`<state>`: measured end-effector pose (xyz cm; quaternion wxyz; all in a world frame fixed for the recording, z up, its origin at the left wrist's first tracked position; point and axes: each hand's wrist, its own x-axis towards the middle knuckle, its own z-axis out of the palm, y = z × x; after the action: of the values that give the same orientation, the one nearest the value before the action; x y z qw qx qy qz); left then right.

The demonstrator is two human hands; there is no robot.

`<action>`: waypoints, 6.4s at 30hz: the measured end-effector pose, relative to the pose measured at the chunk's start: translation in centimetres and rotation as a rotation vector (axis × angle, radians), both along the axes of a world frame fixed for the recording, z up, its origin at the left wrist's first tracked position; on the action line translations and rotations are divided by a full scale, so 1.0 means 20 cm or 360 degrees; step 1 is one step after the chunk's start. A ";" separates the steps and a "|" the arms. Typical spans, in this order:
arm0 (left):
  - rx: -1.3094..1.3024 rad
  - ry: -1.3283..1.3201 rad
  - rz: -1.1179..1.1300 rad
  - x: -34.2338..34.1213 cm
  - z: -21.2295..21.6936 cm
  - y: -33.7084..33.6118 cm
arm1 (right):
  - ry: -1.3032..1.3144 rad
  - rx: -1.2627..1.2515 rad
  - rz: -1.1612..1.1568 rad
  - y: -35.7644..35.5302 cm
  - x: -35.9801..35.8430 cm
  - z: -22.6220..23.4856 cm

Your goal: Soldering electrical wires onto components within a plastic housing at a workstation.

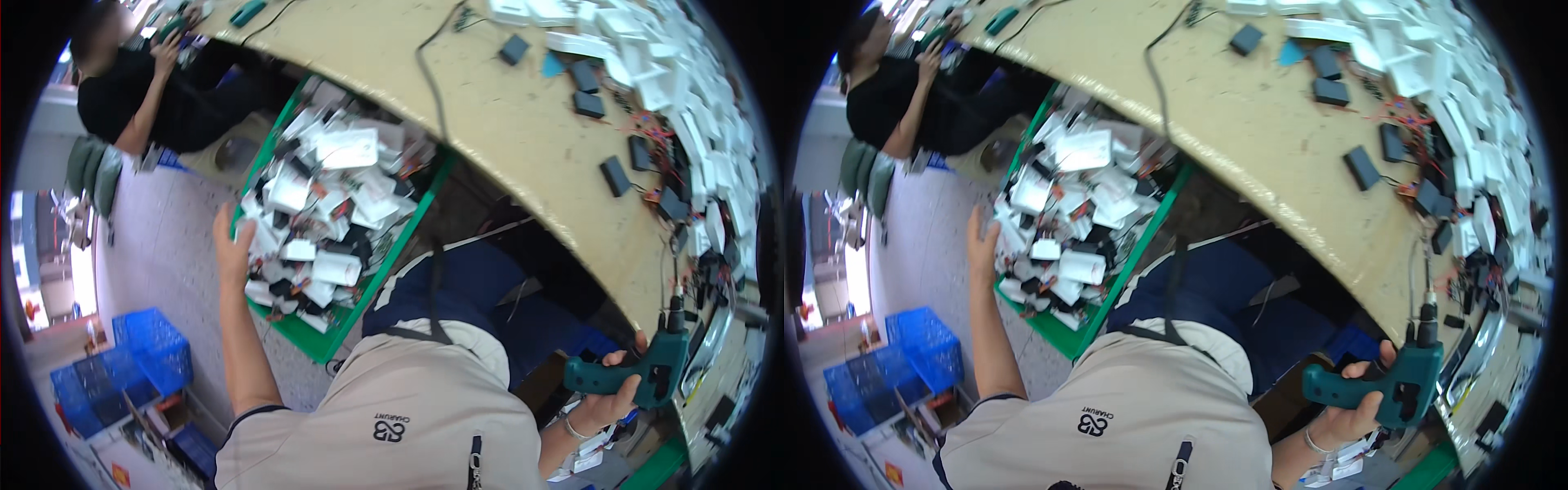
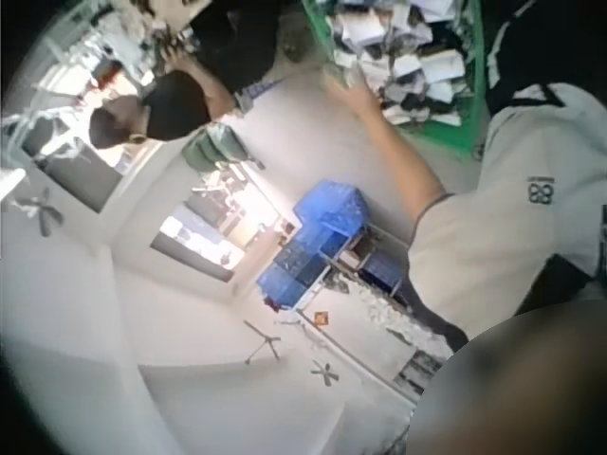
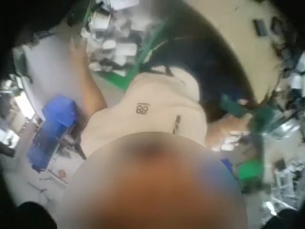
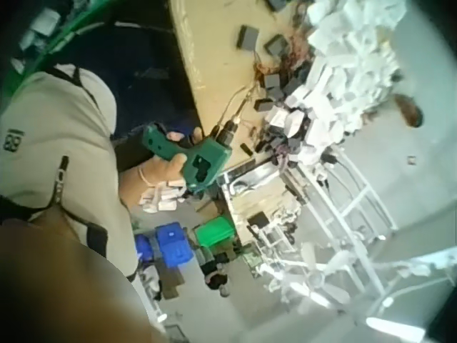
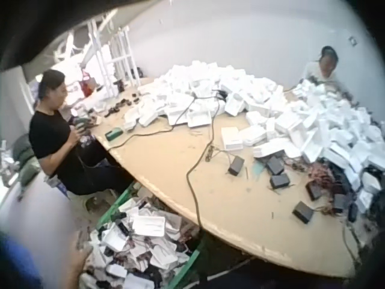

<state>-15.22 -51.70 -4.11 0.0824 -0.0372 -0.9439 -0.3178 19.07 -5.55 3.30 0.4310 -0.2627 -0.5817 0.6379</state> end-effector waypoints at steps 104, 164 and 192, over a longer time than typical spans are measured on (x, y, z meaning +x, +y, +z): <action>0.0757 0.0813 -0.2732 0.45 0.35 2.29 | 0.0455 -0.0341 -0.0045 0.13 -0.33 -0.04; 0.0644 0.0809 -0.2211 0.63 0.31 2.42 | 0.0735 -0.0750 -0.0116 0.27 -0.28 -0.08; 0.1837 0.1771 -0.1814 0.66 0.12 2.80 | -0.0335 -0.0284 -0.0525 -0.08 0.06 0.02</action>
<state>-1.98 4.34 -1.75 0.3550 -0.5853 -0.3109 -0.6594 20.28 -7.13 3.67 0.4414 -0.4566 -0.5139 0.5766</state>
